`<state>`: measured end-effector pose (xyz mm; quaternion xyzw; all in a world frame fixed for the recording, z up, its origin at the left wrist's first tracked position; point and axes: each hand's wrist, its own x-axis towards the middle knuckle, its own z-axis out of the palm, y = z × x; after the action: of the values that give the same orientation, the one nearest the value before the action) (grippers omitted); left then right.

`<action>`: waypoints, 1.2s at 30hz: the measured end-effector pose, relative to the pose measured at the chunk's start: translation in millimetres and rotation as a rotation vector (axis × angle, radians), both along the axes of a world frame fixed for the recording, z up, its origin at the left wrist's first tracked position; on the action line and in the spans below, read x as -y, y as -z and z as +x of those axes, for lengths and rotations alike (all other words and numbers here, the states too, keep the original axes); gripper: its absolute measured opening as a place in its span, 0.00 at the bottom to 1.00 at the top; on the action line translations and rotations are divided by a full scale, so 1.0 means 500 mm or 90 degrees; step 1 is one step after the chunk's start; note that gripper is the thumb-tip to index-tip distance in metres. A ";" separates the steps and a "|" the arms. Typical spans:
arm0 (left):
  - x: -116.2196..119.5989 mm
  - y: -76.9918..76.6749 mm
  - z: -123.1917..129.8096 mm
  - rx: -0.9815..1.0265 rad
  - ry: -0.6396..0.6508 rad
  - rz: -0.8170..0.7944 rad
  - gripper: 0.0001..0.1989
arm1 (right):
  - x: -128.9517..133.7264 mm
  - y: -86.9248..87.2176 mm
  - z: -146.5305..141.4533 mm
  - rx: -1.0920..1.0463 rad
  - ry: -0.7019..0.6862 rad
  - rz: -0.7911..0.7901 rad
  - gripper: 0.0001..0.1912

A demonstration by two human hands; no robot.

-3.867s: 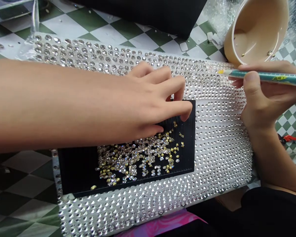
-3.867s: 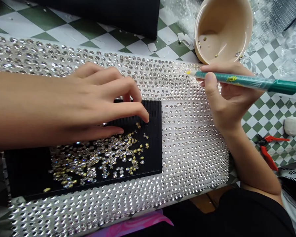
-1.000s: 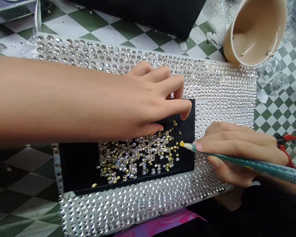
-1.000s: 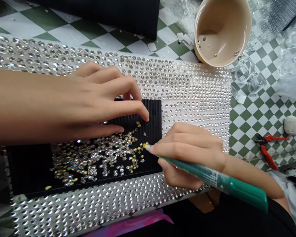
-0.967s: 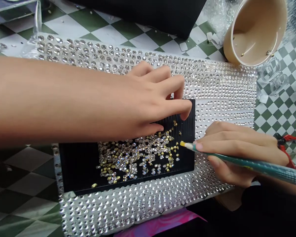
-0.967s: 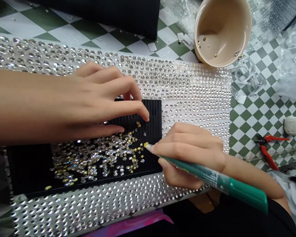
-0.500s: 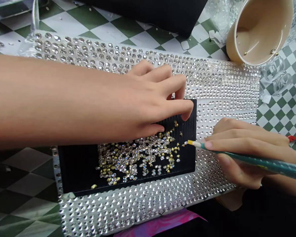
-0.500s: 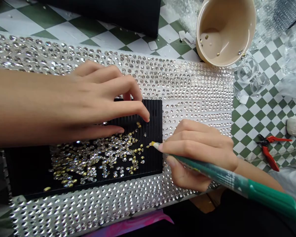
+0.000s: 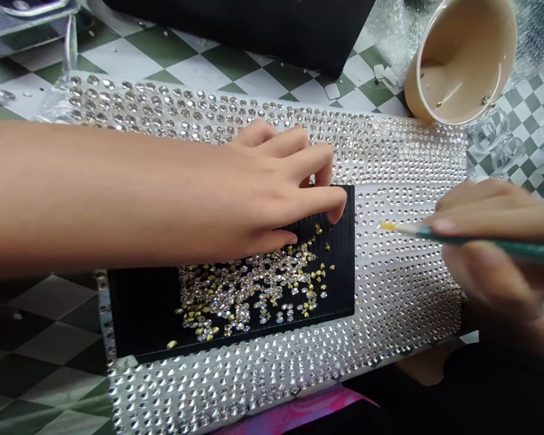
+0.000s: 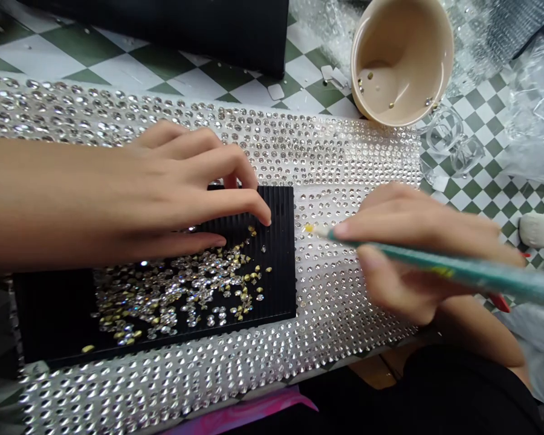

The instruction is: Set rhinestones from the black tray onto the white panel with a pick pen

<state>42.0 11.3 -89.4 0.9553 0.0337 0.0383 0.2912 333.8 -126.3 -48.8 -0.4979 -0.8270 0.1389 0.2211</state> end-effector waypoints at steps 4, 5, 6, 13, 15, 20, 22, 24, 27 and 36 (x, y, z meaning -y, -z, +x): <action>-0.001 -0.001 -0.001 -0.019 -0.010 -0.032 0.23 | -0.066 0.079 0.066 -0.291 0.085 0.383 0.09; -0.001 -0.001 -0.002 -0.019 -0.013 -0.035 0.24 | -0.077 0.093 0.077 -0.298 0.099 0.377 0.07; -0.001 -0.001 -0.003 -0.018 -0.015 -0.035 0.24 | -0.084 0.103 0.084 -0.290 0.121 0.356 0.05; 0.000 0.006 -0.003 -0.004 -0.014 -0.033 0.24 | -0.087 0.113 0.084 -0.207 0.223 0.309 0.12; 0.000 0.009 -0.002 0.003 -0.012 -0.025 0.24 | -0.088 0.114 0.081 -0.198 0.215 0.301 0.11; 0.000 0.010 -0.006 -0.007 -0.001 -0.001 0.23 | -0.091 0.120 0.085 -0.156 0.224 0.290 0.09; 0.000 0.009 -0.007 -0.005 0.007 0.020 0.21 | -0.090 0.122 0.084 -0.199 0.201 0.309 0.08; 0.001 0.006 -0.006 0.003 0.009 0.039 0.20 | -0.093 0.122 0.081 -0.268 0.166 0.330 0.05; 0.002 -0.002 -0.003 0.000 0.006 0.051 0.19 | -0.114 0.117 0.088 -0.356 0.142 0.412 0.03; 0.003 -0.006 0.002 -0.026 -0.009 0.089 0.16 | -0.222 0.085 0.319 -0.117 0.206 0.416 0.06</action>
<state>43.2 10.0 -86.5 0.9737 0.0435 0.0229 0.2225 493.5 -15.4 -91.5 -0.5105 -0.7153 -0.1251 0.4606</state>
